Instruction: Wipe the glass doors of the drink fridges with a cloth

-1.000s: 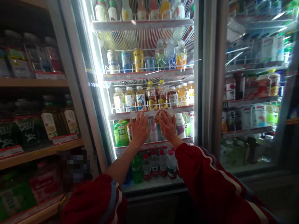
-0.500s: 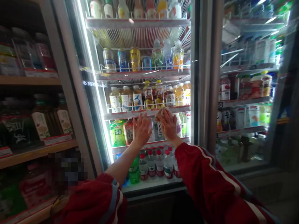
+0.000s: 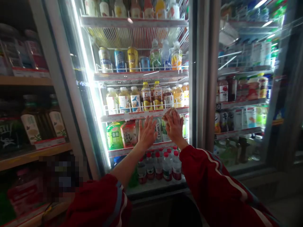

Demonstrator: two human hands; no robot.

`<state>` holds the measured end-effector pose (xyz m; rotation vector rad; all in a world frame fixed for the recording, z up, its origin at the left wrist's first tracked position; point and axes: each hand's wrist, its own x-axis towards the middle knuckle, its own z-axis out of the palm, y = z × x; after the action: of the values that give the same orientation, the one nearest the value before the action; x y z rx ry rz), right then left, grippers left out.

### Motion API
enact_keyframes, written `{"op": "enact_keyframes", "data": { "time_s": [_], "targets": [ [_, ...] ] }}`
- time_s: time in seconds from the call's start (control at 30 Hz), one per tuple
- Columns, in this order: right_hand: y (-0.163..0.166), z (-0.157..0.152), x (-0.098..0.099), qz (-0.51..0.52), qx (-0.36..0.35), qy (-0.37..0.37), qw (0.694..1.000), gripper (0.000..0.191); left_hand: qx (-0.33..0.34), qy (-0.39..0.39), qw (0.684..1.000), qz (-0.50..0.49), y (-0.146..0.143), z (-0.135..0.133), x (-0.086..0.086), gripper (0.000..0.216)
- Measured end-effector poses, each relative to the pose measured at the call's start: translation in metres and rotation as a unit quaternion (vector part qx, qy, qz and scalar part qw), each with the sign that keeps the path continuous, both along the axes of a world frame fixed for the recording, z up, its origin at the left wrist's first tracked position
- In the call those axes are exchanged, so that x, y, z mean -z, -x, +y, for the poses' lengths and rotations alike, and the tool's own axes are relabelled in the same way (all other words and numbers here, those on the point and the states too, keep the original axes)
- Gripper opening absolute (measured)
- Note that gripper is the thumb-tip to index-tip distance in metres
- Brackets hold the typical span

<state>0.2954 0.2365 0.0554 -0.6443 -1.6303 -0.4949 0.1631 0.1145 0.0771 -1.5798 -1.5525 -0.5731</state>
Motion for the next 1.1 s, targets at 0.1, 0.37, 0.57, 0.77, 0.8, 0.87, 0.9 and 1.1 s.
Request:
{"op": "enact_keyframes", "data": {
  "time_s": [0.1,0.37,0.57,0.77,0.8,0.87,0.9,1.1],
  "targets": [
    [-0.010,0.008,0.001,0.006,0.012,-0.003,1.000,0.048,-0.002,0.001,1.000,0.000,-0.001,0.001,0.000,0.051],
    [-0.045,0.040,-0.002,0.179,0.066,0.074,0.979,0.049,0.010,-0.001,1.000,0.008,-0.005,0.005,0.001,0.053],
    [-0.029,0.026,0.000,0.088,0.039,0.007,0.995,0.046,0.017,0.009,1.000,0.018,-0.008,0.007,0.000,0.051],
    [-0.018,0.016,-0.007,-0.002,0.004,-0.029,1.000,0.046,0.013,-0.030,0.999,0.011,-0.001,0.003,-0.007,0.051],
    [-0.019,0.019,-0.010,0.018,0.009,-0.019,1.000,0.046,0.009,-0.037,0.999,0.008,0.002,0.001,-0.009,0.050],
    [-0.023,0.025,-0.017,0.092,0.026,0.007,0.995,0.048,-0.002,-0.041,0.999,0.003,0.010,-0.003,-0.013,0.050],
    [-0.024,0.028,-0.021,0.127,0.034,0.019,0.991,0.049,-0.007,-0.042,0.999,0.002,0.015,-0.006,-0.014,0.049],
    [-0.004,0.012,-0.040,0.055,0.016,-0.012,0.998,0.047,-0.045,-0.065,0.997,-0.025,0.039,-0.022,-0.026,0.053]
  ]
}}
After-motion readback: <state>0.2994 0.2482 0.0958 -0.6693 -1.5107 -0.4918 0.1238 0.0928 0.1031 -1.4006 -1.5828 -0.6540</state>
